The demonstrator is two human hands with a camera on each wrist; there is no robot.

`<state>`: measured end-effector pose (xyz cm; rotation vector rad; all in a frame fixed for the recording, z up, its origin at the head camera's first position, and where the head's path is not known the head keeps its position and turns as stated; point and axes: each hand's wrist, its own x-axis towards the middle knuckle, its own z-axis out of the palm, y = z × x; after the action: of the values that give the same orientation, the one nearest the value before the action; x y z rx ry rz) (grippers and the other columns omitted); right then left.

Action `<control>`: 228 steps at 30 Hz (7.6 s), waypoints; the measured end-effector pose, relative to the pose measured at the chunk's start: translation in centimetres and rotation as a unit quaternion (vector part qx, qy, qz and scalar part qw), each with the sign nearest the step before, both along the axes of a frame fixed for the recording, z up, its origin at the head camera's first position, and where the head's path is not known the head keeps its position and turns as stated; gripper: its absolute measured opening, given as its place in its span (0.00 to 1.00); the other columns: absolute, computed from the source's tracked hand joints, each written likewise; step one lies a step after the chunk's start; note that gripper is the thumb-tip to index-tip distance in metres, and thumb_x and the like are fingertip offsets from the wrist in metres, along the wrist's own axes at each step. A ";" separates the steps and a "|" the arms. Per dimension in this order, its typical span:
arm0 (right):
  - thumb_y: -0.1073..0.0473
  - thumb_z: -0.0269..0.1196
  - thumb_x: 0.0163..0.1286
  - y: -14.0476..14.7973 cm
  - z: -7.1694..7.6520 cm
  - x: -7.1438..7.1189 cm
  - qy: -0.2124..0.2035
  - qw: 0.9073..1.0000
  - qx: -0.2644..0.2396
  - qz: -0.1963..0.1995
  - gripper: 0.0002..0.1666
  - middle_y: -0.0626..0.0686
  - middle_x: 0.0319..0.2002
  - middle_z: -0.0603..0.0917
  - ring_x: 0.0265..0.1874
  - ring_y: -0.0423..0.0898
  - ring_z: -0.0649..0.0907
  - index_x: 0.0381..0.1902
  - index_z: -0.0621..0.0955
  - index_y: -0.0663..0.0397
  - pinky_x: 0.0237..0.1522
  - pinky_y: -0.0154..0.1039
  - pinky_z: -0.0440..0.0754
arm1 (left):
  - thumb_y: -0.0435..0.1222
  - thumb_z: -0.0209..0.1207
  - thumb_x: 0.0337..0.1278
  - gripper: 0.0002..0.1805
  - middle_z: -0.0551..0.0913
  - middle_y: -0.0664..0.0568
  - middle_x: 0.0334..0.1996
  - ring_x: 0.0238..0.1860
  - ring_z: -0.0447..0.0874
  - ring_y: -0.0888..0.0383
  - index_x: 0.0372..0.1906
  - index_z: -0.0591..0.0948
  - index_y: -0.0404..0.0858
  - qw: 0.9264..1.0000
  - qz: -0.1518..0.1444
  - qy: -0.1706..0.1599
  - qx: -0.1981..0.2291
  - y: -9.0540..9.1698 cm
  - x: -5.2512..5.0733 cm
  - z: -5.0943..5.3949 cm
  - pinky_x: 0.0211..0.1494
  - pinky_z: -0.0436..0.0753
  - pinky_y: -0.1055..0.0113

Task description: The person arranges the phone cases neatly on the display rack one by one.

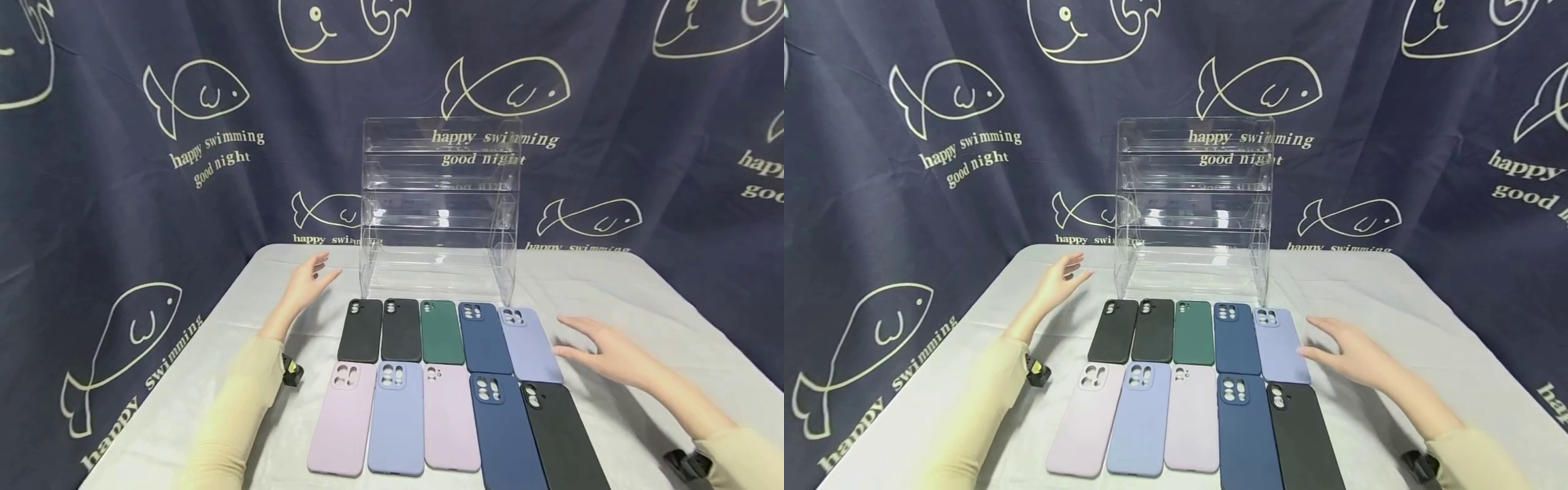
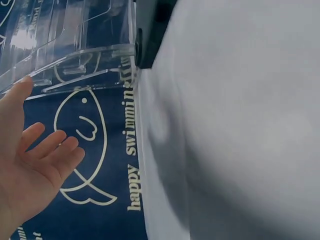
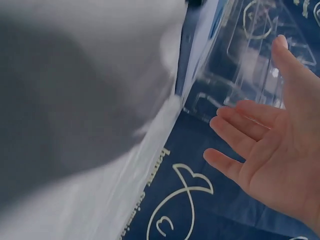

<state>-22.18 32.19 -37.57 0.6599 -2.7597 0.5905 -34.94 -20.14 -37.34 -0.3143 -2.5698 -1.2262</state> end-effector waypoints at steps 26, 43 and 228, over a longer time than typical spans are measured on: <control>0.47 0.75 0.44 -1.1 -1.9 3.6 -0.017 0.998 0.012 0.051 0.20 0.39 0.30 0.76 0.31 0.30 0.73 0.29 0.77 0.47 0.31 0.33 0.76 | 0.34 0.60 0.59 0.27 0.76 0.36 0.57 0.55 0.78 0.40 0.63 0.70 0.33 0.988 -0.064 -0.040 0.135 4.5 -2.3 -1.8 0.60 0.78 0.56; 0.39 0.74 0.40 -0.9 -2.0 4.9 -0.093 0.992 0.038 0.074 0.30 0.40 0.34 0.72 0.32 0.30 0.70 0.35 0.78 0.51 0.31 0.33 0.76 | 0.28 0.57 0.59 0.25 0.73 0.32 0.58 0.55 0.76 0.38 0.62 0.69 0.29 0.972 -0.073 -0.064 0.215 5.1 -2.5 -1.6 0.53 0.83 0.64; 0.65 0.65 0.60 -14.5 24.9 -31.6 0.110 0.825 -0.549 -0.083 0.08 0.47 0.32 0.85 0.25 0.35 0.80 0.30 0.77 0.49 0.33 0.25 0.84 | 0.31 0.59 0.58 0.23 0.72 0.36 0.52 0.49 0.79 0.43 0.58 0.70 0.31 0.979 -0.130 -0.058 0.150 3.6 -5.7 -1.7 0.45 0.85 0.71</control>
<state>-53.74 17.65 -12.66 0.1660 -1.7495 1.6893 -40.60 -16.54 -39.00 -0.5386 -2.4430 -1.7470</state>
